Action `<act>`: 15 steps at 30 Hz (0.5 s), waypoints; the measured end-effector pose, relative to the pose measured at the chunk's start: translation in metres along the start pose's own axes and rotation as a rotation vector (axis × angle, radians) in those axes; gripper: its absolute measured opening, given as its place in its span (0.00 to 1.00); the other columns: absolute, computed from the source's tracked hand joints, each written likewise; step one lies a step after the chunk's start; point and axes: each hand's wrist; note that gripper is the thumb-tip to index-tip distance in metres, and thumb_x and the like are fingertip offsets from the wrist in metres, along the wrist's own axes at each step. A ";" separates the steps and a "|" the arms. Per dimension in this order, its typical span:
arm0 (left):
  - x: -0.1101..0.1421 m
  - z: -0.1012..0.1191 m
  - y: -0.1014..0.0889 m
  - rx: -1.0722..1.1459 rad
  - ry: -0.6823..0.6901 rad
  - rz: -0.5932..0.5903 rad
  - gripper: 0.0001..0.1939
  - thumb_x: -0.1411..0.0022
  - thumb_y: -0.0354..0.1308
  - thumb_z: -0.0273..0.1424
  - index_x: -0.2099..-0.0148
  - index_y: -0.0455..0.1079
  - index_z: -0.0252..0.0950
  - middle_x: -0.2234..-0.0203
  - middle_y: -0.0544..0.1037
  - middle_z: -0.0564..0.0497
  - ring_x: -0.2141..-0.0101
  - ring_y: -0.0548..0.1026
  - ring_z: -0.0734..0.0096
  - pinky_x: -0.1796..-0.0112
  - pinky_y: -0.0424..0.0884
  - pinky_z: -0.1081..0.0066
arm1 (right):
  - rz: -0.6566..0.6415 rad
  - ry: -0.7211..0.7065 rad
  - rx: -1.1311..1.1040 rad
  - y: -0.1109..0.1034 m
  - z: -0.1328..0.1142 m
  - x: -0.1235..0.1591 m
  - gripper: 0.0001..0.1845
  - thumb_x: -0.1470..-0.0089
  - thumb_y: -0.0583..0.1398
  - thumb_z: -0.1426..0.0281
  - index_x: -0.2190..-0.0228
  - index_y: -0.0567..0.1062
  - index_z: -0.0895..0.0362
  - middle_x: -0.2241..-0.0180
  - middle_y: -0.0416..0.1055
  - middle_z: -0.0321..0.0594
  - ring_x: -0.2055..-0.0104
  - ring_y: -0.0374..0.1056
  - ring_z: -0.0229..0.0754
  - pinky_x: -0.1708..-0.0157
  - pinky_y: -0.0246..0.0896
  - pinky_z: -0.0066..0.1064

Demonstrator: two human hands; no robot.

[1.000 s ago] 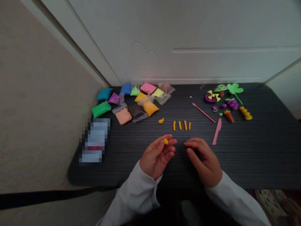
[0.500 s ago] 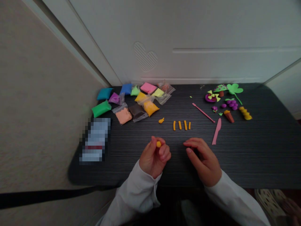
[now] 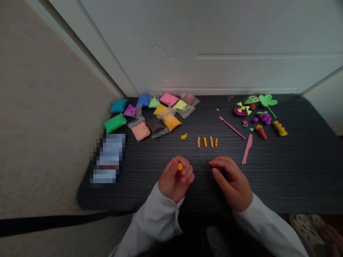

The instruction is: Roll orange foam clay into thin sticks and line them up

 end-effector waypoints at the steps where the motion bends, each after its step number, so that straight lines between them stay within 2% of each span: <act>1: -0.001 0.001 0.000 0.018 -0.019 -0.001 0.15 0.48 0.57 0.39 0.77 0.66 0.33 0.88 0.59 0.58 0.87 0.56 0.86 0.85 0.53 0.83 | 0.001 0.001 0.000 0.000 0.000 0.000 0.11 0.49 0.55 0.73 0.62 0.69 0.52 0.61 0.64 0.38 0.57 0.61 0.37 0.56 0.56 0.32; 4: -0.003 0.003 0.000 0.046 -0.073 -0.010 0.25 0.41 0.44 0.43 0.83 0.58 0.32 0.92 0.47 0.59 0.88 0.49 0.83 0.85 0.48 0.79 | 0.001 0.002 0.002 -0.001 0.000 0.001 0.11 0.49 0.54 0.73 0.61 0.69 0.53 0.61 0.64 0.39 0.57 0.61 0.37 0.56 0.56 0.32; 6: -0.004 0.005 -0.002 0.054 -0.104 -0.007 0.28 0.39 0.37 0.43 0.86 0.52 0.33 0.92 0.42 0.58 0.89 0.46 0.81 0.85 0.45 0.78 | 0.000 0.003 0.002 -0.001 0.000 0.002 0.11 0.49 0.54 0.73 0.62 0.69 0.53 0.61 0.64 0.39 0.57 0.61 0.37 0.56 0.56 0.33; 8: -0.006 0.006 -0.003 0.061 -0.135 0.000 0.29 0.38 0.34 0.43 0.86 0.47 0.33 0.92 0.41 0.57 0.89 0.45 0.81 0.85 0.44 0.77 | 0.001 0.006 0.003 -0.001 0.001 0.002 0.11 0.49 0.54 0.73 0.62 0.69 0.53 0.61 0.64 0.39 0.57 0.61 0.38 0.56 0.57 0.33; 11: -0.007 0.005 -0.004 0.060 -0.163 0.008 0.27 0.39 0.38 0.41 0.86 0.44 0.33 0.92 0.42 0.58 0.89 0.45 0.81 0.85 0.44 0.77 | 0.003 0.004 0.007 -0.001 0.001 0.002 0.11 0.48 0.54 0.73 0.62 0.69 0.53 0.61 0.64 0.40 0.57 0.62 0.39 0.57 0.58 0.35; 15: -0.006 0.003 -0.003 0.028 -0.127 0.039 0.18 0.44 0.51 0.35 0.81 0.53 0.33 0.88 0.53 0.58 0.87 0.52 0.84 0.84 0.49 0.79 | 0.005 -0.001 0.013 0.000 0.001 0.000 0.10 0.48 0.54 0.72 0.62 0.69 0.53 0.61 0.65 0.41 0.58 0.62 0.40 0.57 0.59 0.36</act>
Point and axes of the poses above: each hand's wrist, its own x-axis away from the middle knuckle, its own y-axis out of the palm, z = x × y
